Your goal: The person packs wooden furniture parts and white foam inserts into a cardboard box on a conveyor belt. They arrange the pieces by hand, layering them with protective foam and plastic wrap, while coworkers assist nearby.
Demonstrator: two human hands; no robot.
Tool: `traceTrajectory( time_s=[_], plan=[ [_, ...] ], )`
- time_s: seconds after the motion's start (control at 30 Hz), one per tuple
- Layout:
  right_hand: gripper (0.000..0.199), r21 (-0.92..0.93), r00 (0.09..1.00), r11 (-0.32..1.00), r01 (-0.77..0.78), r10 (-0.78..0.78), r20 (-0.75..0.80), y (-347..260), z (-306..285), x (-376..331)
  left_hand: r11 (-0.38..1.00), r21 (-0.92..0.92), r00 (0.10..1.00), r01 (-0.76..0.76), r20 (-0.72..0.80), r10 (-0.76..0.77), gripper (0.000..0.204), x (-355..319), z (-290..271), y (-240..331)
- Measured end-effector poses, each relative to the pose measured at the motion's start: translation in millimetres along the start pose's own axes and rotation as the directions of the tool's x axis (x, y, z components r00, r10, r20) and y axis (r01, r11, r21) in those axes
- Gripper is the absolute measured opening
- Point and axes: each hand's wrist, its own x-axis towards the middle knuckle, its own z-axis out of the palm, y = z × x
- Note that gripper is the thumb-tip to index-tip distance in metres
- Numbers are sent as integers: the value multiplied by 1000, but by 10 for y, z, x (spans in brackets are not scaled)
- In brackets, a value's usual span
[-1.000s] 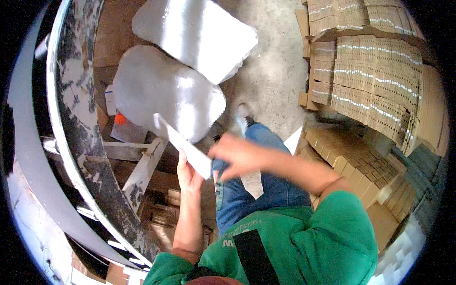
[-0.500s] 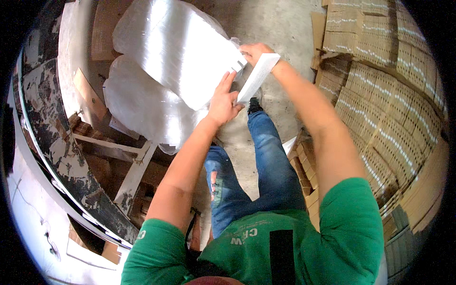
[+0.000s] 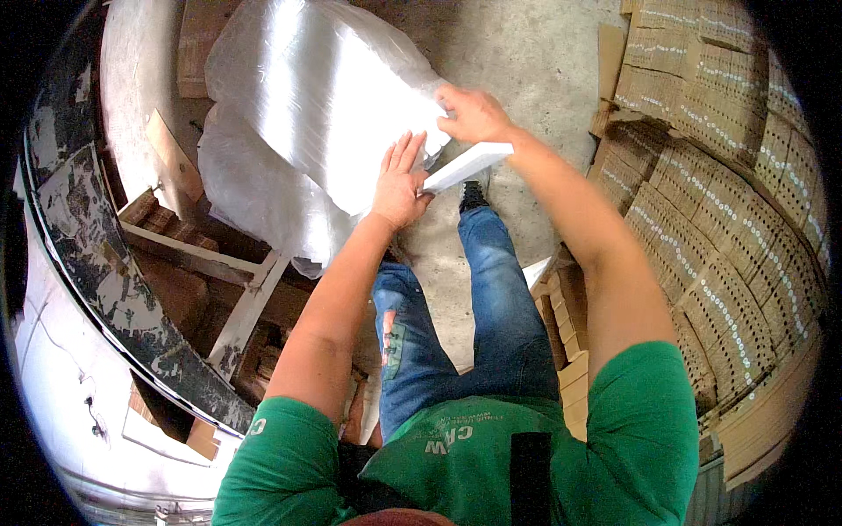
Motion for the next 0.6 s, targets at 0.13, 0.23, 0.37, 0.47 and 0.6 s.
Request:
traceTrajectory(
  time_s=[0.13,0.23,0.37,0.47,0.6],
  plan=[
    [27,-334,973,916,224,-230,21,-88,104,-176,998,-42,999,-48,-2,48,23,-53,1,-68],
    [21,-418,968,879,229,-252,2,-142,104,-237,994,-34,994,-100,38,101,21,-80,-21,-163],
    [21,-592,991,795,131,-82,110,-181,162,-179,980,-127,989,-150,-22,148,28,-52,31,-162],
    [27,-500,999,866,-2,-16,-32,-342,269,-145,985,-95,989,-144,32,148,39,-67,43,-198],
    [22,-506,982,856,103,-167,-82,-588,226,-400,988,-27,987,-153,54,154,42,-53,-64,-246]
  ],
)
